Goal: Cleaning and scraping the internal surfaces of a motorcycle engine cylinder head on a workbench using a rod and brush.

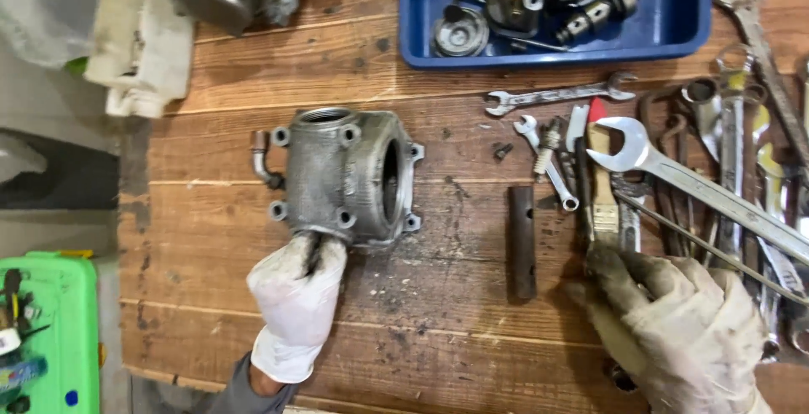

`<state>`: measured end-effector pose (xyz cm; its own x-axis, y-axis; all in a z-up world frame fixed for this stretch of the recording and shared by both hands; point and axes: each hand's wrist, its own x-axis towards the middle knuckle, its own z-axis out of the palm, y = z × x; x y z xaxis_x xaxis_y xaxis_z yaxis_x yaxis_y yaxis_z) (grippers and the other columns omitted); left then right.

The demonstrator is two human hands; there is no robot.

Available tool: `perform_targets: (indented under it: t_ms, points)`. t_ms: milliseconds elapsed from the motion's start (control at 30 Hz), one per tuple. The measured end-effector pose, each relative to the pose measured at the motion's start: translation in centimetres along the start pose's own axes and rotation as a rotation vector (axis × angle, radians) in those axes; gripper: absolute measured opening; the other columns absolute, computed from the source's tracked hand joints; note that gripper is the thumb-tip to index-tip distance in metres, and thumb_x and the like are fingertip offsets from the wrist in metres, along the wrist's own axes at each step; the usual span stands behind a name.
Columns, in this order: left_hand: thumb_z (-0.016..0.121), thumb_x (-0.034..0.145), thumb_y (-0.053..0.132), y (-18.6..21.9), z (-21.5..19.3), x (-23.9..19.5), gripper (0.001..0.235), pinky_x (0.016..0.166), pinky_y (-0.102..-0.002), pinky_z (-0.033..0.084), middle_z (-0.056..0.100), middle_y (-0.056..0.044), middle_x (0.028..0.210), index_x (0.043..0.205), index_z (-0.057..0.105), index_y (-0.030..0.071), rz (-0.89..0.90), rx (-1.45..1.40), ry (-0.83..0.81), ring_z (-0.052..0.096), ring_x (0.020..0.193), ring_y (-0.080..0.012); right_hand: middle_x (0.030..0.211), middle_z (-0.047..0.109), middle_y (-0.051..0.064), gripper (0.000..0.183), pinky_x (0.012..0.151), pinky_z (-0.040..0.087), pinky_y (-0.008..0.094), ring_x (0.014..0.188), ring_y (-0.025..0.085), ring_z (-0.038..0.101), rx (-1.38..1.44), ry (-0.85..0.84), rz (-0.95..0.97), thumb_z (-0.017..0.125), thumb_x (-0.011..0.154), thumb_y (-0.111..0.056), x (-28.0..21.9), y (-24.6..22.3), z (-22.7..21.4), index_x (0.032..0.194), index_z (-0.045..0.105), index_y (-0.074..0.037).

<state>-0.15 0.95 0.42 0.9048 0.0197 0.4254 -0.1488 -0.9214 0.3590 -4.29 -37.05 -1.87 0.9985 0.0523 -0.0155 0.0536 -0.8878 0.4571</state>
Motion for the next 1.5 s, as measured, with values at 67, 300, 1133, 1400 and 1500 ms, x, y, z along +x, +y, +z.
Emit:
perform_targets:
  t_ms: [67,300,1133,1400,1500]
  points:
    - [0.069,0.095,0.005,0.9,-0.3,0.4,0.041,0.052,-0.043,0.031,0.039,-0.009,0.052,0.060,0.047,0.009,-0.039,-0.083,-0.004,0.034,0.047,-0.0240,0.087,0.058,-0.003,0.069,0.069,0.054,0.042,0.078,0.025,0.064,0.234,0.182,-0.184,0.055,0.081,-0.080,1.0,-0.3,-1.8,0.133,0.063,-0.036]
    - [0.074,0.091,-0.003,1.7,-1.6,1.2,0.019,0.053,-0.039,0.040,0.053,-0.011,0.059,0.075,0.066,-0.001,0.046,-0.148,0.172,0.043,0.049,-0.0221,0.117,0.067,-0.012,0.081,0.076,0.059,0.038,0.094,0.023,0.071,0.215,-0.053,-0.222,0.055,0.074,-0.074,0.8,-1.7,-1.0,0.150,0.036,-0.053]
    - [0.070,0.095,0.017,0.8,-0.6,1.0,0.015,0.048,-0.036,0.048,0.068,-0.010,0.069,0.085,0.067,0.005,-0.043,-0.268,0.106,0.063,0.051,-0.0218,0.106,0.075,0.005,0.038,0.092,0.059,0.031,0.102,0.020,0.073,1.274,-0.687,0.402,0.077,0.070,-0.023,-4.8,-10.2,-7.4,0.105,0.069,-0.012]
    - [0.065,0.100,0.010,1.1,-4.3,2.3,0.023,0.027,-0.021,0.033,0.066,-0.013,0.049,0.091,0.078,-0.006,-0.734,-1.130,-0.214,0.049,0.028,-0.0120,0.106,0.078,0.001,0.038,0.092,0.055,0.021,0.094,0.012,0.075,1.502,0.185,0.109,0.083,0.081,-0.012,-8.7,-12.8,-4.9,0.118,0.077,-0.016]
    - [0.066,0.094,0.004,-0.5,-2.8,1.8,0.041,0.032,-0.025,0.032,0.053,-0.014,0.037,0.054,0.060,-0.002,-0.795,-1.514,-0.161,0.047,0.026,-0.0195,0.106,0.077,0.003,0.035,0.095,0.060,0.022,0.095,0.011,0.074,1.661,0.158,0.164,0.081,0.081,0.000,-8.5,-12.6,-5.9,0.115,0.076,-0.007]
